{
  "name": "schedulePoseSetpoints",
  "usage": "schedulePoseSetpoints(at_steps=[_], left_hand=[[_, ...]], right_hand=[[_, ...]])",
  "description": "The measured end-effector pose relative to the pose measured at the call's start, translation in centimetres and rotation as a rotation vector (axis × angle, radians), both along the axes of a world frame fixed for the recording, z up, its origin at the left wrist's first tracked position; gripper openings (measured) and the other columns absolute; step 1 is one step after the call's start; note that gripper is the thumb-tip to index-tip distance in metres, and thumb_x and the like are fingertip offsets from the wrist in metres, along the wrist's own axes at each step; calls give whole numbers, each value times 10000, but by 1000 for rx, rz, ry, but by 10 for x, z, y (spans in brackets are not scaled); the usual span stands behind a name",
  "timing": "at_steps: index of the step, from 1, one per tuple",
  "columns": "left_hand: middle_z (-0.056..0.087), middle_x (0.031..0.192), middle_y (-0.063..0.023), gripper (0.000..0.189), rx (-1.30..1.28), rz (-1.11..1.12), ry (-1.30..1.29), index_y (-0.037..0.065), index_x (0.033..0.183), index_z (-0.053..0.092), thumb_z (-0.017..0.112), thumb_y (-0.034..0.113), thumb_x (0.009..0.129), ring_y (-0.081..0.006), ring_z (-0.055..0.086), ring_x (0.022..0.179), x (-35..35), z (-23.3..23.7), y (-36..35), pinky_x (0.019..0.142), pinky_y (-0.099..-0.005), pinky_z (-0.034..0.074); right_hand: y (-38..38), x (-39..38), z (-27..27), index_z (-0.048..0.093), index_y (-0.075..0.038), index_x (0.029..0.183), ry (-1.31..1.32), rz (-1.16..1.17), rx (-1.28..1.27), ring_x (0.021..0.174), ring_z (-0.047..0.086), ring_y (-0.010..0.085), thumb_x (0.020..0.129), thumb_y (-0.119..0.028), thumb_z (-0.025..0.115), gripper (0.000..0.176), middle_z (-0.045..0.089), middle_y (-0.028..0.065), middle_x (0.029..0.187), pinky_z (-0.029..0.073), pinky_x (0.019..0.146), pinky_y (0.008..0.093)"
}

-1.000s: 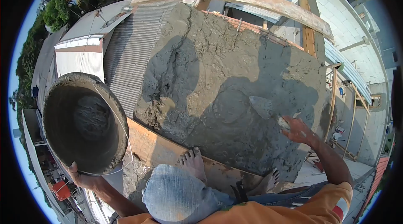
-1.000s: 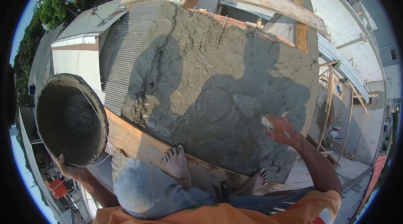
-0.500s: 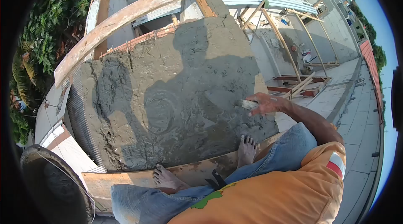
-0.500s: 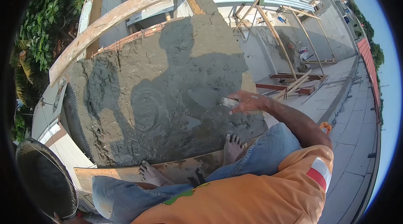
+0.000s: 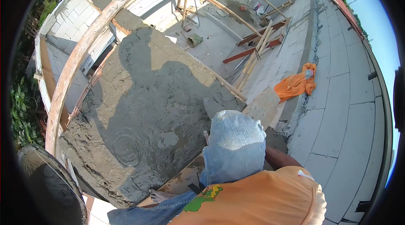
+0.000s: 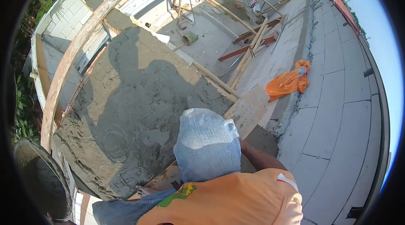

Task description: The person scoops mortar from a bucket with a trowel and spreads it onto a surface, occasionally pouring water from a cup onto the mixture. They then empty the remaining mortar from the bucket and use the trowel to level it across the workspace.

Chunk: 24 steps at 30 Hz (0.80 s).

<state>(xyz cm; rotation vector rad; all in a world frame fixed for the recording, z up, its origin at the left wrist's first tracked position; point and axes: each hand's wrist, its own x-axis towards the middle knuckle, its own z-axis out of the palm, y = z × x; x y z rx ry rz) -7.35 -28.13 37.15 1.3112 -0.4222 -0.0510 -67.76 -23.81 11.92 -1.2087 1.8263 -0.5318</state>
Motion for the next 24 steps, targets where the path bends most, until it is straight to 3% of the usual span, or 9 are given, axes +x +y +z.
schedulePoseSetpoints(at_steps=[6,11,14,17,20,22,24], left_hand=[[535,1333,-177,538,92,-205,113,-44,1346,489,551,135,842,-332,539,1176,-26,2,-57,1027,-470,428],[540,1328,-175,535,228,-316,447,-43,1343,491,556,140,845,-331,543,1169,-25,-6,-90,1020,-474,434],[582,1270,-159,498,358,-646,290,-29,1306,526,566,130,837,-326,572,1122,-5,-26,-96,997,-475,454],[601,1237,-151,473,339,-652,255,-28,1275,546,571,121,826,-323,586,1101,0,-45,-105,988,-471,462],[522,1348,-179,609,348,-598,326,-25,1362,482,558,123,775,-338,519,1201,-6,-56,-110,1048,-444,400],[532,1339,-173,607,341,-605,303,-22,1357,487,555,106,767,-337,526,1195,4,-65,-113,1056,-445,400],[614,1214,-152,501,353,-655,239,-54,1245,558,598,115,774,-312,615,1050,10,-67,-110,954,-426,493]], right_hand=[[36,-11,-10,513,-12,1287,21,-178,-61,922,650,374,797,-248,715,580,668,226,989,495,820,446],[57,-30,-33,492,-24,1294,57,-236,-42,946,644,431,791,-259,717,599,655,268,982,501,813,467],[76,-32,-39,493,-33,1283,94,-308,9,921,644,448,792,-250,718,583,649,281,948,513,779,466],[94,-36,-48,492,-47,1284,128,-341,22,894,650,451,790,-236,721,576,648,282,923,522,750,459],[102,-40,-49,496,-50,1282,110,-380,60,891,655,447,789,-224,725,570,653,272,920,523,743,455],[104,-39,-49,500,-47,1276,79,-394,68,902,656,443,789,-219,727,564,656,267,924,522,746,456],[104,-38,-50,510,-34,1260,99,-394,-28,906,661,432,789,-208,730,549,661,256,932,520,740,450]])
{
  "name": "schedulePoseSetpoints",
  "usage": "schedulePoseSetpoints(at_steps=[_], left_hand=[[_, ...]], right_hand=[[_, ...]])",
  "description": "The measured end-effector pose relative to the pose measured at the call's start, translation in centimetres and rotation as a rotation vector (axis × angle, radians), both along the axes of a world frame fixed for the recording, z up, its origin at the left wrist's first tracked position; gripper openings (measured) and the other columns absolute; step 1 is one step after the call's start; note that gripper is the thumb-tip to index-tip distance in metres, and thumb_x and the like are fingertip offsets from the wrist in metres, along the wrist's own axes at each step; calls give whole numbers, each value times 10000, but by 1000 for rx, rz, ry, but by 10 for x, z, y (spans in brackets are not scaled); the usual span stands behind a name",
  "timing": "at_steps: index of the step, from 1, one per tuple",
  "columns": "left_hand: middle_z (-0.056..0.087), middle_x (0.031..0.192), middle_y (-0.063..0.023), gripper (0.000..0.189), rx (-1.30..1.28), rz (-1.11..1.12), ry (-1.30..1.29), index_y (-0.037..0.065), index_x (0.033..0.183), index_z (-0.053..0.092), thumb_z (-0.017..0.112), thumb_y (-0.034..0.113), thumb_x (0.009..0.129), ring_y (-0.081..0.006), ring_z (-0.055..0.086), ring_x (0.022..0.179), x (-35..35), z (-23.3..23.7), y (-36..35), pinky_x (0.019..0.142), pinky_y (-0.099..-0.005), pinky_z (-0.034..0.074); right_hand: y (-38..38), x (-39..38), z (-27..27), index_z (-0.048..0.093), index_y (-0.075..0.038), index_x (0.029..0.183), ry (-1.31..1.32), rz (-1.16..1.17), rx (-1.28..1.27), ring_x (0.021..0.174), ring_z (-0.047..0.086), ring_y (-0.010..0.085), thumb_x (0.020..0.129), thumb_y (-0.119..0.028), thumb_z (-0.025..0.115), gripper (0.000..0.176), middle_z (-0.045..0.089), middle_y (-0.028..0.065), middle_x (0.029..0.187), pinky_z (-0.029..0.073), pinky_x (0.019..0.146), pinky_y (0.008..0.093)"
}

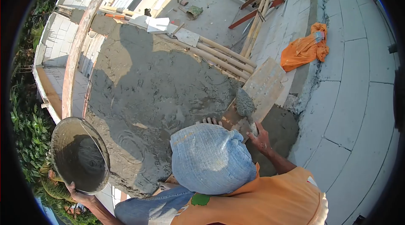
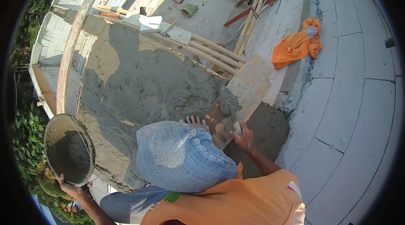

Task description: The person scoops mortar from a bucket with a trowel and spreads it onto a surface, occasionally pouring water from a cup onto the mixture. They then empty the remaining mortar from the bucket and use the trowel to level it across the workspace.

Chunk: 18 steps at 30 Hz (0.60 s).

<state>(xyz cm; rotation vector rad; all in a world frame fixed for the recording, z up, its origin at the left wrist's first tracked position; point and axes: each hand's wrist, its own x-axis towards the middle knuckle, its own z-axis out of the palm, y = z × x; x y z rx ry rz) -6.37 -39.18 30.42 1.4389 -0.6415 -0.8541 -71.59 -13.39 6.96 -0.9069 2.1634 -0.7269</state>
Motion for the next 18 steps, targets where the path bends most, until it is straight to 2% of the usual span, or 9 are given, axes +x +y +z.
schedulePoseSetpoints(at_steps=[5,6,7,8,10,11,12,14,18], left_hand=[[613,1222,-159,527,-28,-66,33,-47,1279,529,557,87,770,-319,618,1071,-21,4,1,983,-431,494],[582,1271,-160,569,-25,-57,63,-28,1322,499,536,72,764,-312,585,1128,-26,5,2,1022,-428,457],[551,1320,-161,613,-24,-50,94,-10,1365,468,515,57,757,-305,551,1184,-31,7,2,1062,-424,420],[551,1320,-161,613,-32,-29,86,-10,1365,468,515,57,757,-305,551,1184,-37,8,2,1062,-424,420],[560,1310,-147,629,-57,-85,91,-11,1379,450,502,53,756,-297,557,1183,-47,11,3,1057,-418,427],[561,1311,-140,623,-43,-89,63,-14,1377,454,508,58,760,-294,558,1180,-49,13,5,1055,-410,429],[561,1311,-140,623,-45,-76,61,-14,1377,454,508,58,760,-294,558,1180,-50,14,5,1055,-410,429],[563,1307,-140,618,-45,-62,21,-11,1375,458,515,64,764,-290,560,1175,-52,15,7,1049,-404,434],[577,1286,-133,585,-18,-35,27,-10,1346,482,522,70,768,-283,571,1154,-44,18,12,1037,-399,441]], right_hand=[[-35,-2,7,514,-17,1250,-56,29,-5,908,672,407,799,-188,723,525,660,251,955,517,753,445],[-47,-4,7,514,-13,1249,-91,11,-18,907,676,392,806,-185,718,517,657,251,965,515,760,443],[-60,-6,5,551,-4,1172,-112,14,-19,824,629,247,819,-197,707,432,627,144,885,497,742,387],[-77,-8,3,551,-4,1172,-119,35,-25,824,629,247,819,-197,707,432,627,144,885,497,742,387],[-110,-11,0,540,10,1166,-65,163,-74,725,637,333,847,-213,689,416,627,178,827,502,663,405],[-119,-14,-25,557,6,1112,-151,121,-80,603,594,265,881,-232,661,348,595,127,747,487,567,374],[-141,-14,-15,557,6,1112,-153,134,-82,603,594,265,881,-232,661,348,595,127,747,487,567,374],[-185,-12,4,568,-6,1084,-497,35,68,532,568,186,916,-268,617,315,582,94,719,465,490,345],[-231,-15,-6,567,-3,1073,-664,-1,94,482,533,132,940,-298,575,323,566,66,697,434,437,310]])
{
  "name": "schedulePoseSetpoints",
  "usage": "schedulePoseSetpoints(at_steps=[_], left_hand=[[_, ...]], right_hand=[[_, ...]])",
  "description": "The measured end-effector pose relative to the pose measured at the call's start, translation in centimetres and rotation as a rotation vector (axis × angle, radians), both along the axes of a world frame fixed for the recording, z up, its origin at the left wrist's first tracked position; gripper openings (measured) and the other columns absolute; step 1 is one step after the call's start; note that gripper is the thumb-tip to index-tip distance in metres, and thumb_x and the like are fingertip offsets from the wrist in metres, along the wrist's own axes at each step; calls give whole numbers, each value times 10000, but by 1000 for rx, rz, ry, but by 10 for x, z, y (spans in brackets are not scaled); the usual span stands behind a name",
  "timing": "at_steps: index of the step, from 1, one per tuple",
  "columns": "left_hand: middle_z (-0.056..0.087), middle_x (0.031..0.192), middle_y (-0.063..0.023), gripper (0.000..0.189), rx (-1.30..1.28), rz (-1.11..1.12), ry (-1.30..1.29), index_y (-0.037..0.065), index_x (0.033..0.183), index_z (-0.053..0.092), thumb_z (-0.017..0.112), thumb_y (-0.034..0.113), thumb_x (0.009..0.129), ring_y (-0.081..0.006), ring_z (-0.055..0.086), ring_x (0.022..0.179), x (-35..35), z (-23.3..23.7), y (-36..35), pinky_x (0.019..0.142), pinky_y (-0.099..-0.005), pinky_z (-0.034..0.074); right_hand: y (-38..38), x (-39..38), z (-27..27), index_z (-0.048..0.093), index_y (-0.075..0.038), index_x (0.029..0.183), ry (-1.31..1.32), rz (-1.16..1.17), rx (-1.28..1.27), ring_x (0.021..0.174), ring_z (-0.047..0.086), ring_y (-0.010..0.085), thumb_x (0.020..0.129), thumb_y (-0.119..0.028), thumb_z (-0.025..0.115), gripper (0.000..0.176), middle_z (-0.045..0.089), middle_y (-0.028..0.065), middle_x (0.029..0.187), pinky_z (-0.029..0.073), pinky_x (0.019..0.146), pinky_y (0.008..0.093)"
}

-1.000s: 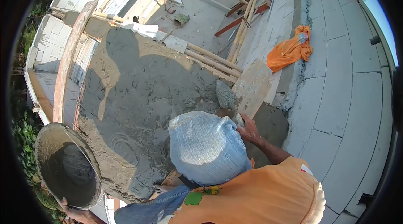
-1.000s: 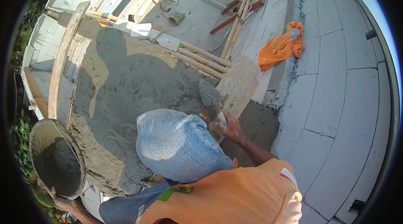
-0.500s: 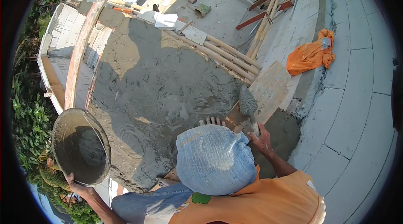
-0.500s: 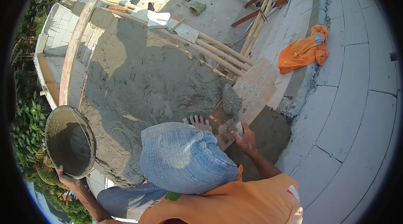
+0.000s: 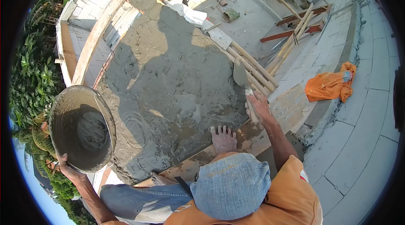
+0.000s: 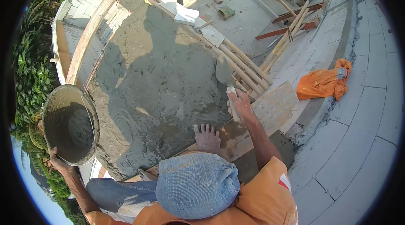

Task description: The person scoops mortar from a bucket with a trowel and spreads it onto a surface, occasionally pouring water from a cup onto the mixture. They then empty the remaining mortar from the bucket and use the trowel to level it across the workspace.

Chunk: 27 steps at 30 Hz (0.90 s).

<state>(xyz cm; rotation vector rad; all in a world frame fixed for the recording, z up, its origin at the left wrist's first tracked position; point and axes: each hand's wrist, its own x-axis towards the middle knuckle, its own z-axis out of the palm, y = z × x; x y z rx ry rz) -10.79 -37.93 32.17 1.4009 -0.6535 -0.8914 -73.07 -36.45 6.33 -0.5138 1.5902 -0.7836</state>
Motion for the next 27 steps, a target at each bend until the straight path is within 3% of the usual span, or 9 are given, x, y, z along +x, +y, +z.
schedulePoseSetpoints(at_steps=[3,5,9,11,14,17,21,25,27], left_hand=[[581,1278,-130,575,-11,6,-43,-10,1334,489,525,73,766,-280,572,1151,1,2,2,1034,-395,442],[582,1275,-129,572,-12,12,-49,-11,1330,491,525,75,766,-279,572,1151,-1,4,3,1033,-393,442],[586,1262,-127,553,-20,-5,-71,-12,1317,498,518,81,772,-277,573,1146,4,3,5,1026,-386,444],[588,1258,-127,548,-21,16,-50,-12,1315,498,513,80,776,-276,574,1143,0,5,5,1023,-384,446],[591,1248,-129,538,-20,53,-42,-10,1313,498,500,75,781,-274,576,1133,-5,8,2,1018,-382,447],[591,1241,-130,531,-27,67,-31,-9,1309,498,486,65,783,-272,577,1123,-9,7,2,1017,-382,446],[587,1237,-127,510,-68,70,-17,-5,1287,504,472,53,781,-270,575,1120,-24,14,3,1018,-381,447],[581,1244,-122,511,-76,111,-98,-4,1295,497,471,48,787,-259,574,1121,-13,21,14,1014,-374,450],[575,1254,-118,510,-84,132,-125,-6,1305,491,472,49,798,-250,572,1126,-14,25,17,1009,-368,454]], right_hand=[[-9,5,-9,559,9,1077,-98,36,67,489,544,149,943,-298,557,335,566,75,696,442,445,319],[1,12,-15,555,12,1083,54,219,-18,488,546,156,944,-308,569,349,567,86,699,452,463,330],[36,22,-13,550,10,1090,187,330,-95,503,552,168,943,-332,583,374,572,98,707,454,488,348],[52,16,-28,542,13,1097,401,525,-291,519,554,177,948,-343,587,389,575,106,714,449,505,361],[30,11,7,538,15,1092,207,469,-160,539,569,190,949,-335,587,381,577,109,718,448,515,369],[-11,8,5,539,13,1069,340,339,-220,516,568,195,945,-335,592,372,570,103,698,448,498,366],[-41,11,-39,528,21,1041,267,399,-143,470,556,198,944,-323,587,362,551,105,663,449,466,361],[-7,37,-32,526,24,1075,235,520,-164,496,582,215,942,-316,590,370,577,139,704,462,490,379],[4,41,-39,526,18,1116,328,770,-376,518,596,229,939,-298,597,370,599,162,728,470,512,390]])
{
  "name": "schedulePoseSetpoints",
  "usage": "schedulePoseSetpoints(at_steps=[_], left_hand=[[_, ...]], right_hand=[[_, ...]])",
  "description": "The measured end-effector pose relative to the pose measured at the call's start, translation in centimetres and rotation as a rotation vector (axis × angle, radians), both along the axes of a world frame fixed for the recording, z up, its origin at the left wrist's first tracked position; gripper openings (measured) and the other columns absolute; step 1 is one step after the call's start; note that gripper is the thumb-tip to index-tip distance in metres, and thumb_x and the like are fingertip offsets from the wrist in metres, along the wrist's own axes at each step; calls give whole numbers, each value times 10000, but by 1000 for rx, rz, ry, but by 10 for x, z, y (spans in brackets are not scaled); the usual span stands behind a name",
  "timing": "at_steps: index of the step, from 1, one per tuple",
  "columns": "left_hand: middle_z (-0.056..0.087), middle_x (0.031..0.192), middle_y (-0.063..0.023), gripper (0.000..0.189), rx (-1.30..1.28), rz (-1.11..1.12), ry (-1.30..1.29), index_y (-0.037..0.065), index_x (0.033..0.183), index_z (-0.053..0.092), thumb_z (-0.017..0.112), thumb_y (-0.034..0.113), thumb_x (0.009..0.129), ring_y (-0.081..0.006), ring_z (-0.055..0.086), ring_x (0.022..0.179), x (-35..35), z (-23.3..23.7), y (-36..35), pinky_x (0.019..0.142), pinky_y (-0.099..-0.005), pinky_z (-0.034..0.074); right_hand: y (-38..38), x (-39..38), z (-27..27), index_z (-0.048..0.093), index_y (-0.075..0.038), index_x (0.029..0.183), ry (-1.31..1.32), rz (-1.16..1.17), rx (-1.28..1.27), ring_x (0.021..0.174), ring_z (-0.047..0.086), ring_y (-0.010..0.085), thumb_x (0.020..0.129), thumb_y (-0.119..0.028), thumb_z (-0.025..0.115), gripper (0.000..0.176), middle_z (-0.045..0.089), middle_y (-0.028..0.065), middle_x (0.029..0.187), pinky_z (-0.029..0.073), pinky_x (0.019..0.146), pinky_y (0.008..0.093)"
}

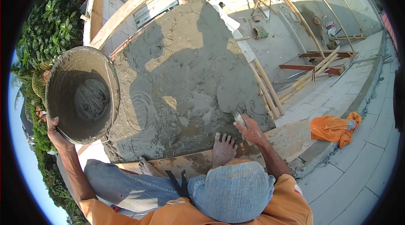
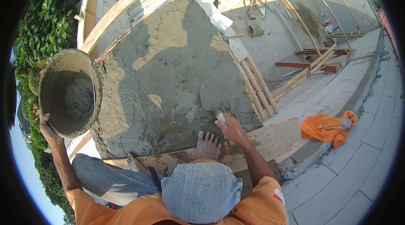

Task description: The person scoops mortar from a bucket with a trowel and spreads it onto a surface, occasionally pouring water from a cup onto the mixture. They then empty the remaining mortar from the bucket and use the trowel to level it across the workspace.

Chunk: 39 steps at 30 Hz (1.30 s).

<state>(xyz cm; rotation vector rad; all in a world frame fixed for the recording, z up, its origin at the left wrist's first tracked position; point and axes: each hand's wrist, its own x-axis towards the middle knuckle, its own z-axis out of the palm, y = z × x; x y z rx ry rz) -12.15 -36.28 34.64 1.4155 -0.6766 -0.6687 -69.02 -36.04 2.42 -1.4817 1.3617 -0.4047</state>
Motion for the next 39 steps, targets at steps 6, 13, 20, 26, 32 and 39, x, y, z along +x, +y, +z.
schedulePoseSetpoints(at_steps=[6,13,20,26,32,39], left_hand=[[578,1258,-131,527,-21,30,-36,-9,1321,483,482,51,798,-260,580,1124,6,4,5,1005,-377,464],[571,1296,-153,573,-52,44,-25,-18,1369,446,479,42,801,-282,580,1148,20,18,22,1034,-394,455],[577,1295,-155,541,-111,99,4,-18,1359,466,485,42,821,-290,577,1159,40,30,45,1033,-405,455],[589,1276,-158,505,-161,125,21,-23,1324,495,493,44,823,-290,591,1138,45,32,50,1024,-406,464],[612,1238,-165,475,-212,121,43,-35,1274,526,496,19,803,-294,622,1084,50,37,57,985,-414,504],[630,1202,-174,470,-257,253,-5,-43,1268,531,497,12,802,-300,640,1048,65,46,69,959,-409,525]], right_hand=[[-76,19,32,533,24,1129,-66,-245,47,500,579,220,938,-290,600,374,583,145,676,465,501,382],[-112,54,8,541,38,1123,-73,-144,159,551,619,283,928,-270,601,369,610,164,713,487,544,417],[-87,89,11,539,41,1099,-1,132,-17,948,599,509,913,-301,595,393,648,299,932,474,800,528],[-150,87,-3,528,4,1052,128,-93,-68,927,624,490,905,-309,612,356,654,292,898,486,757,550],[-145,96,26,480,-39,1089,294,-34,-257,865,622,520,921,-290,583,319,649,309,851,485,729,597],[-128,88,16,470,-35,1076,344,20,-257,835,619,516,929,-277,581,305,644,306,829,487,699,592]])
